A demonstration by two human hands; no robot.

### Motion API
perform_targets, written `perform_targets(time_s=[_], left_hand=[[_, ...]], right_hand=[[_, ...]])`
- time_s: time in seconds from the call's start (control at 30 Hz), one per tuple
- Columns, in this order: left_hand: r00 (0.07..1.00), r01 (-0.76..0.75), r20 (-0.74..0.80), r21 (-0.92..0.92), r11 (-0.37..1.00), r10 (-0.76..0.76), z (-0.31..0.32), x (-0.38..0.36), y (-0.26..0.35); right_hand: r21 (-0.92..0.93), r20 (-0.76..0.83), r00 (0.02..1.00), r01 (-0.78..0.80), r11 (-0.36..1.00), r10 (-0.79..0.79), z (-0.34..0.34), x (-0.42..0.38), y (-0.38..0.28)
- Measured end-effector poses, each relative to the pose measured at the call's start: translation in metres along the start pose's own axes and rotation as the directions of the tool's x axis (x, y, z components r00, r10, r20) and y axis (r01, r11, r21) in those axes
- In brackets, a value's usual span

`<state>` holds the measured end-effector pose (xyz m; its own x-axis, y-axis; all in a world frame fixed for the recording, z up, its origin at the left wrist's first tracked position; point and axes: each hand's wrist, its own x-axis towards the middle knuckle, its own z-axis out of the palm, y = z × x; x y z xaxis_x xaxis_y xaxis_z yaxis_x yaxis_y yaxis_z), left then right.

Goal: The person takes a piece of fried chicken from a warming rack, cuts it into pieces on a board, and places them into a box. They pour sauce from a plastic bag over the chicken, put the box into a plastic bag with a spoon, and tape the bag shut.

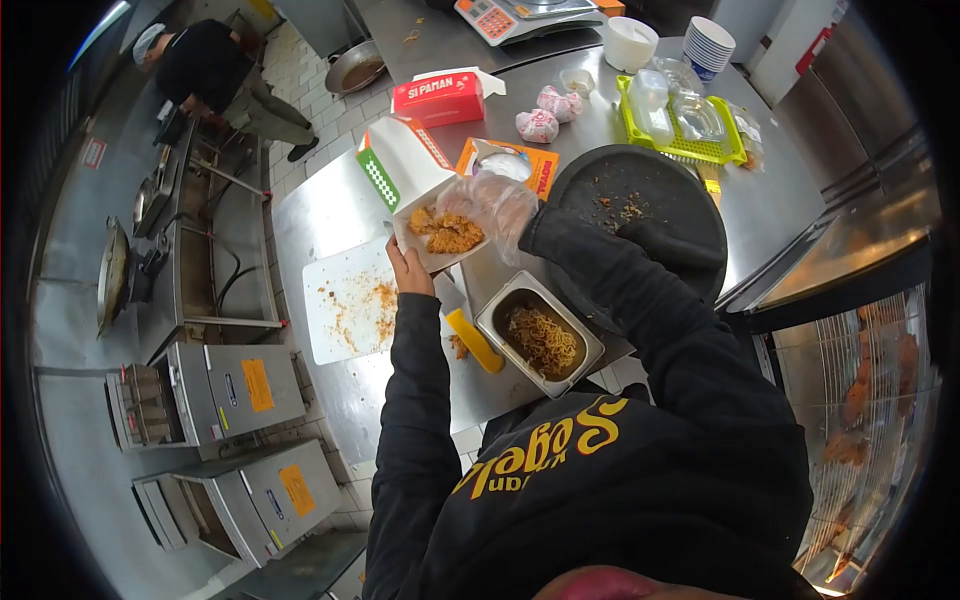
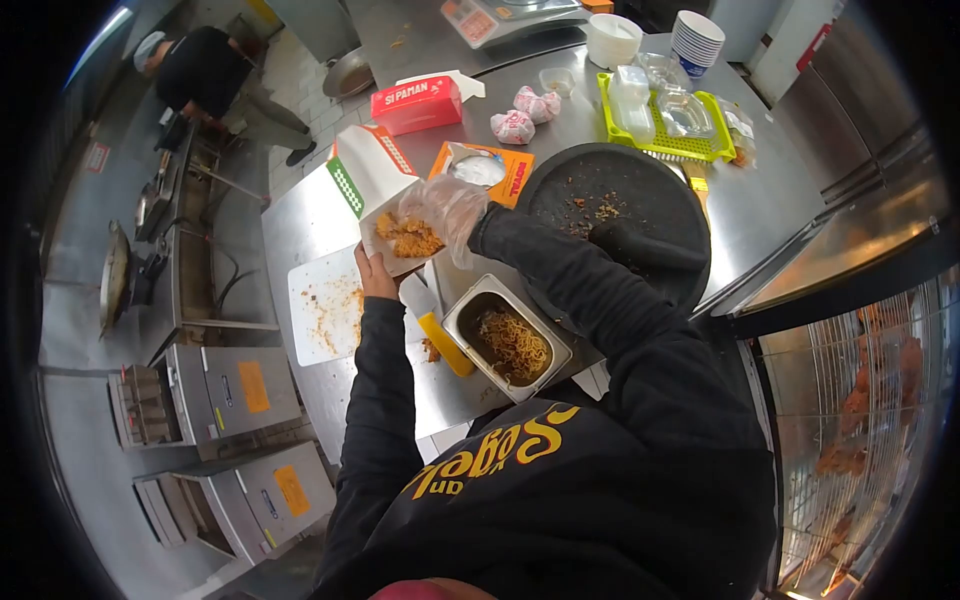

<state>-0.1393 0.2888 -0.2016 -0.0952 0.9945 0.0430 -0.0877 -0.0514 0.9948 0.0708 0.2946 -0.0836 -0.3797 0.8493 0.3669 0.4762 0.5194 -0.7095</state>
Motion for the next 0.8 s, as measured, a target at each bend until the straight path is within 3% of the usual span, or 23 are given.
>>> perform_targets(time_s=[0.03, 0.1, 0.13, 0.17, 0.23, 0.27, 0.3, 0.37, 0.43, 0.5, 0.57, 0.63, 0.7, 0.73, 0.8], left_hand=[[1.000, -0.003, -0.018, 0.001, 1.000, 0.003, 0.001, -0.013, 0.022], [0.975, 0.217, 0.037, -0.349, 0.911, -0.219, 0.007, -0.048, 0.084], [0.981, 0.192, 0.091, -0.400, 0.896, -0.170, -0.004, -0.055, 0.087], [0.985, 0.174, 0.057, -0.405, 0.898, -0.165, -0.016, -0.065, 0.091], [0.986, 0.157, 0.007, -0.410, 0.899, -0.168, -0.029, -0.088, 0.116], [0.987, 0.143, -0.004, -0.429, 0.892, -0.160, -0.039, -0.099, 0.123], [0.987, 0.136, -0.014, -0.448, 0.883, -0.160, -0.049, -0.110, 0.129], [0.988, 0.057, -0.108, -0.418, 0.907, -0.112, -0.071, -0.132, 0.130], [0.986, -0.004, -0.163, -0.282, 0.960, -0.043, -0.099, -0.159, 0.123], [0.971, 0.004, -0.226, -0.287, 0.958, -0.072, -0.125, -0.194, 0.127], [0.940, 0.002, -0.316, -0.369, 0.929, -0.127, -0.158, -0.231, 0.120], [0.914, 0.003, -0.384, -0.321, 0.947, -0.133, -0.208, -0.276, 0.109], [0.869, -0.043, -0.471, -0.378, 0.925, -0.152, -0.253, -0.320, 0.113], [0.835, -0.055, -0.523, -0.389, 0.919, -0.172, -0.275, -0.344, 0.117], [0.790, -0.081, -0.587, -0.384, 0.920, -0.176, -0.328, -0.393, 0.121]], right_hand=[[0.007, 0.012, 1.000, 0.012, 1.000, -0.012, -0.001, 0.000, -0.014], [0.178, 0.174, 0.984, -0.081, 0.981, 0.050, -0.003, 0.003, -0.040], [0.352, 0.209, 0.977, -0.121, 0.928, 0.049, -0.002, 0.004, -0.044], [0.360, 0.232, 0.972, -0.109, 0.926, 0.024, 0.000, 0.006, -0.048], [0.633, 0.187, 0.981, -0.154, 0.759, 0.044, 0.002, 0.013, -0.073], [0.442, 0.195, 0.967, -0.233, 0.866, 0.161, -0.001, 0.014, -0.091], [0.452, 0.221, 0.967, -0.217, 0.865, 0.127, -0.004, 0.017, -0.113], [0.263, 0.496, 0.867, -0.100, 0.960, -0.046, 0.004, 0.024, -0.153], [0.125, 0.499, 0.845, 0.150, 0.981, -0.193, 0.047, 0.020, -0.179], [-0.026, 0.450, 0.708, 0.619, 0.785, -0.544, 0.105, 0.005, -0.193], [0.152, 0.347, 0.736, 0.567, 0.809, -0.581, 0.152, -0.005, -0.233], [0.079, 0.215, 0.662, 0.721, 0.688, -0.718, 0.219, -0.031, -0.251], [0.603, 0.207, 0.688, 0.470, 0.645, -0.695, 0.303, -0.059, -0.273], [0.619, 0.194, 0.678, 0.476, 0.625, -0.709, 0.323, -0.061, -0.299], [0.586, 0.448, 0.390, 0.551, 0.594, -0.804, 0.361, -0.064, -0.353]])
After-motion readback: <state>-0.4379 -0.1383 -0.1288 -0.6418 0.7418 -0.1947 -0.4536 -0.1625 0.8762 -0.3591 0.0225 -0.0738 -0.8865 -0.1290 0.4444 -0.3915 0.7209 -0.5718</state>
